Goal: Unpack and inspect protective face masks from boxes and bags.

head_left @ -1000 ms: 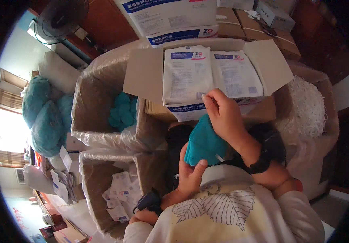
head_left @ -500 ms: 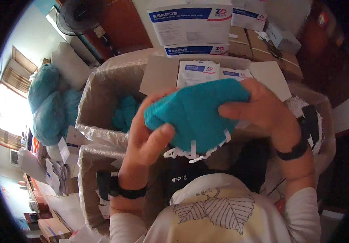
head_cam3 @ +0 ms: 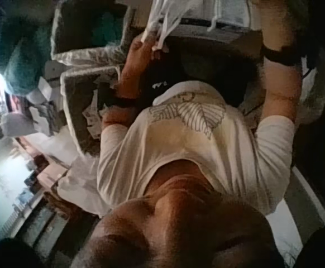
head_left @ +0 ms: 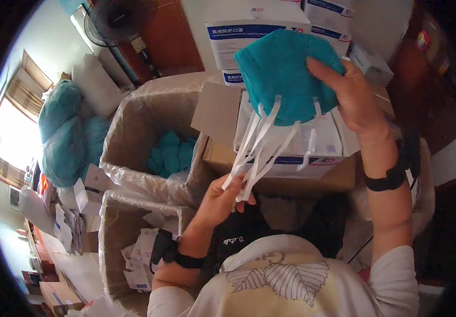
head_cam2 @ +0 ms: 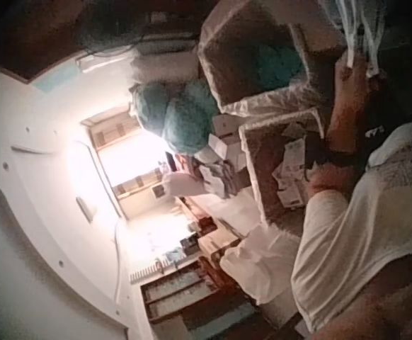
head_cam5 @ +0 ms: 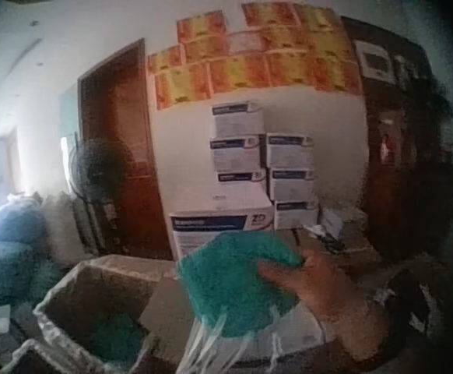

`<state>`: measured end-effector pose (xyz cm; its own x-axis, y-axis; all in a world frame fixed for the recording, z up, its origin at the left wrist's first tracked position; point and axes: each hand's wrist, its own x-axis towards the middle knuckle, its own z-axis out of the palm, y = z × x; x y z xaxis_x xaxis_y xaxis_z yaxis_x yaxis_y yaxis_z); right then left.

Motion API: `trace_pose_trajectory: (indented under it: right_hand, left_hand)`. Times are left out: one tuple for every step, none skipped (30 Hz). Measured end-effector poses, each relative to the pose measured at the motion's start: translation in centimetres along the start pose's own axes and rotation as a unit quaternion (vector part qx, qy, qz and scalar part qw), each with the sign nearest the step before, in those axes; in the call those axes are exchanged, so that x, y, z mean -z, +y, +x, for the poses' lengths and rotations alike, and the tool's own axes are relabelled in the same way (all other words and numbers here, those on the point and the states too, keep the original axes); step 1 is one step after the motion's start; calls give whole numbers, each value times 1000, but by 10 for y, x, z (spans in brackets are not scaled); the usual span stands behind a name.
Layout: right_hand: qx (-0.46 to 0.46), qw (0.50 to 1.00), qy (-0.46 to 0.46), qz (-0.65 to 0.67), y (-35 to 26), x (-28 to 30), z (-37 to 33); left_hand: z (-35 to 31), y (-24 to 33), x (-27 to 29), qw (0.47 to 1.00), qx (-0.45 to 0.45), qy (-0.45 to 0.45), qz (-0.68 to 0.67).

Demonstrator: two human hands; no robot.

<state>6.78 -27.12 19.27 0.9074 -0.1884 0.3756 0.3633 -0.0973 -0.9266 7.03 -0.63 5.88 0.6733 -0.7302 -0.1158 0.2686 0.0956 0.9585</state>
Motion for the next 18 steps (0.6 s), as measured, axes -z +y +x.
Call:
trace_pose_trajectory:
  right_hand:
    - [-14, 1000, 3, 15, -10, -3, -3]
    - [-26, 999, 3, 36, -19, -8, -4]
    - [3, 1000, -4, 6, -24, -12, -4]
    - [34, 999, -6, -28, -31, -13, -6]
    - [64, 996, -9, -62, -37, -14, -5]
    - [60, 996, -10, -67, -42, -13, -3]
    - [56, 996, -9, -72, -48, -10, -1]
    - [52, 996, -8, -77, -52, -6, 2]
    - [48, 995, -9, -87, -53, -3, 5]
    - [42, 994, -10, -97, -50, 2, 7]
    - [36, 994, -11, -107, -47, 6, 9]
    - [30, 996, 3, -88, -45, 9, 9]
    - [26, 997, 15, -66, -43, 10, 8]
    - [22, 998, 28, -44, -42, 12, 8]
    - [12, 999, 26, -33, -42, 16, 9]
    - [-2, 999, 26, -23, -40, 22, 9]
    - [-16, 999, 26, -14, -40, 25, 8]
    - [-19, 999, 31, -3, -41, 25, 7]
  left_hand:
    - [1, 1, 3, 1000, -21, 4, 7]
    - [-1, 4, 6, 999, -43, 14, 19]
    - [-2, 7, 9, 997, -65, 23, 30]
    - [2, 10, 13, 997, -71, 22, 36]
    - [4, 12, 19, 994, -92, 46, 45]
    - [5, 13, 26, 990, -112, 71, 54]
    - [8, 14, 32, 985, -133, 94, 63]
    - [12, 18, 35, 972, -199, 118, -29]
    - [12, 24, 37, 966, -218, 120, -64]
    - [11, 35, 34, 959, -236, 123, -99]
    - [9, 42, 33, 950, -253, 125, -134]
    - [7, 45, 35, 957, -215, 140, -134]
    - [5, 48, 39, 960, -214, 122, -133]
    - [3, 50, 44, 963, -213, 103, -131]
    - [1, 52, 48, 965, -212, 85, -129]
    - [-1, 54, 50, 967, -209, 87, -117]
    - [-3, 56, 51, 969, -206, 89, -105]
    - [-4, 58, 52, 971, -203, 90, -93]
